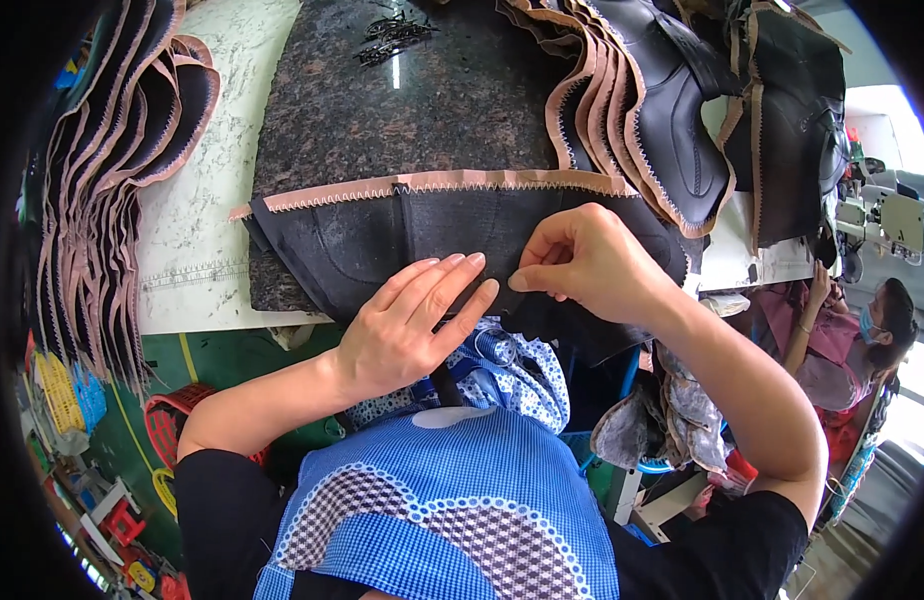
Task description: Attaching decorative metal components and buckles to leather shoe upper pieces at a factory workbench.
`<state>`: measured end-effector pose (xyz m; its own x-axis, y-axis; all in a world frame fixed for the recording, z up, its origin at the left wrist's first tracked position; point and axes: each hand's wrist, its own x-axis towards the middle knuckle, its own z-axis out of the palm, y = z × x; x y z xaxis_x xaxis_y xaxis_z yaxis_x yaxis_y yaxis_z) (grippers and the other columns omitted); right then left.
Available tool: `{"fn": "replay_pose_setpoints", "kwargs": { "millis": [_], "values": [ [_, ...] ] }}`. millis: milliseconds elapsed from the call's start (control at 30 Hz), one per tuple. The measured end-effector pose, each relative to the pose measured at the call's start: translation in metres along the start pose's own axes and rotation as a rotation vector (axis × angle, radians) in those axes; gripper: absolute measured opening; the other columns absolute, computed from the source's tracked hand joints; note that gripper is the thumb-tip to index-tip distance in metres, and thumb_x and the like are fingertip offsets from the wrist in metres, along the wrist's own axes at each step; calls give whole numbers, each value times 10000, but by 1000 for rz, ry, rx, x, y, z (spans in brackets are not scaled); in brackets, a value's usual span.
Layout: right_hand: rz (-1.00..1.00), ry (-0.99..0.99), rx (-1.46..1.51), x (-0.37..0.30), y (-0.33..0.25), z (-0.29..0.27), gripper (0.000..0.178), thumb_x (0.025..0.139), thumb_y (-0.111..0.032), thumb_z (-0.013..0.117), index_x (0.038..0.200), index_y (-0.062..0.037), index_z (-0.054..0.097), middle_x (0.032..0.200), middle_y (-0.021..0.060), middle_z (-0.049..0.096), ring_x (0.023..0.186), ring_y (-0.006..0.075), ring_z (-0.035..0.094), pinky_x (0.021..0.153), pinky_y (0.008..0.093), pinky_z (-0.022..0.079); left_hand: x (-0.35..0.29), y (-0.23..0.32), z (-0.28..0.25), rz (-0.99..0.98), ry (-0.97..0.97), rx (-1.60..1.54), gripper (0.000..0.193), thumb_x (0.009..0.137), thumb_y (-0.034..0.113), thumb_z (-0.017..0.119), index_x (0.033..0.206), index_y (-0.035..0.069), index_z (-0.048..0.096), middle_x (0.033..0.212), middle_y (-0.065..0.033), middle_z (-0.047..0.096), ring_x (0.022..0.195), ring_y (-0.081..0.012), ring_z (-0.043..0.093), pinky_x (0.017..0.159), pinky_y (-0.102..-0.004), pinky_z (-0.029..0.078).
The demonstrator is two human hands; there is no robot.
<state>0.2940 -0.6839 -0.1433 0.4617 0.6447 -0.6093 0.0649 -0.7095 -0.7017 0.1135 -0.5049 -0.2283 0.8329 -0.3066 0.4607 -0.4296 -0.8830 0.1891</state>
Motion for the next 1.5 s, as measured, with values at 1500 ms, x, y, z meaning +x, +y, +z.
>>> {"fn": "replay_pose_setpoints", "kwargs": {
  "millis": [1500],
  "values": [
    [-109,172,-304,14,-34,21,238,756,-190,834,754,8,702,677,82,679,626,155,643,589,317,503,-9,3,-4,4,36,-48,371,913,131,591,1267,28,630,1317,-216,573,1334,-371,560,1170,-473,434]
  ]
}}
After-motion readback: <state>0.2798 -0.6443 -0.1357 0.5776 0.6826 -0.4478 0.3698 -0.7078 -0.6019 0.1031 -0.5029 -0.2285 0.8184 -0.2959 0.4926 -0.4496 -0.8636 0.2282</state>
